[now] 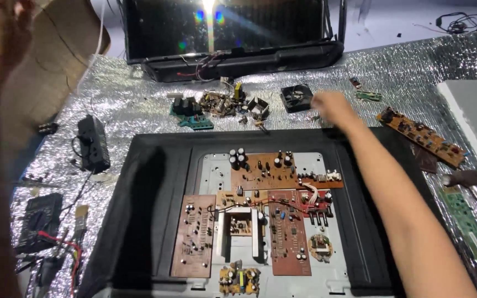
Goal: Installing a cooling fan into an electronic device chassis using a lighter and plastic rod for mounting.
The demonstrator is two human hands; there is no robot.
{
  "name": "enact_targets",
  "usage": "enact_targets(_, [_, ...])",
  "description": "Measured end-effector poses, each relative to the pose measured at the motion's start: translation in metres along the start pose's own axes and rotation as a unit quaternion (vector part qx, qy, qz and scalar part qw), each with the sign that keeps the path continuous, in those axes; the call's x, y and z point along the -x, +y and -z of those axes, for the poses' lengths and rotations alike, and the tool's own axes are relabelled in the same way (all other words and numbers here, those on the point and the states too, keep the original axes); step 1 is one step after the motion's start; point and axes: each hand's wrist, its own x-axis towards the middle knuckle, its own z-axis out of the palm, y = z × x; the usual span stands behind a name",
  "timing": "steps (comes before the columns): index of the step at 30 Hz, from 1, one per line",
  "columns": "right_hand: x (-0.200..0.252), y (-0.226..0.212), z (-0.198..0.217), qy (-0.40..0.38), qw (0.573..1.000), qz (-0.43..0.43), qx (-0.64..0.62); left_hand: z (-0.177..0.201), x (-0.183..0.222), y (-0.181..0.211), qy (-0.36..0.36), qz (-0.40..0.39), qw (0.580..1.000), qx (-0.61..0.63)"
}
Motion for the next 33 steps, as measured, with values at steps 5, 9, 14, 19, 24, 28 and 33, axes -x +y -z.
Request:
enact_targets(5, [0.017,-0.007,0.059,0.182,0.96,0.012,-0.212,-0.011,0.05,0.089,-0.174,0.083,0.965,-0.175])
enact_targets(9, [0.041,-0.009,0.118,0.237,0.917,0.034,-0.318,0.003,0.068,0.156,-0.382,0.27,0.883,-0.031])
enact_targets(14, [0.106,0.018,0.213,0.245,0.914,0.078,-0.314,0.02,0.081,0.169,-0.443,0.297,0.845,0.036])
enact_targets(19, [0.205,0.016,0.289,0.252,0.926,0.118,-0.255,0.079,0.046,0.185,-0.334,0.292,0.893,0.072])
enact_targets(24, [0.307,-0.033,0.306,0.226,0.918,0.091,-0.314,0.24,-0.025,0.302,-0.178,0.258,0.802,0.509])
enact_targets(28, [0.387,-0.085,0.264,0.206,0.858,0.008,-0.47,0.35,-0.03,0.436,-0.34,0.287,0.711,0.545])
enact_targets(33, [0.455,-0.139,0.194,0.167,0.733,-0.034,-0.658,0.349,0.043,0.565,-0.334,0.101,0.397,0.849])
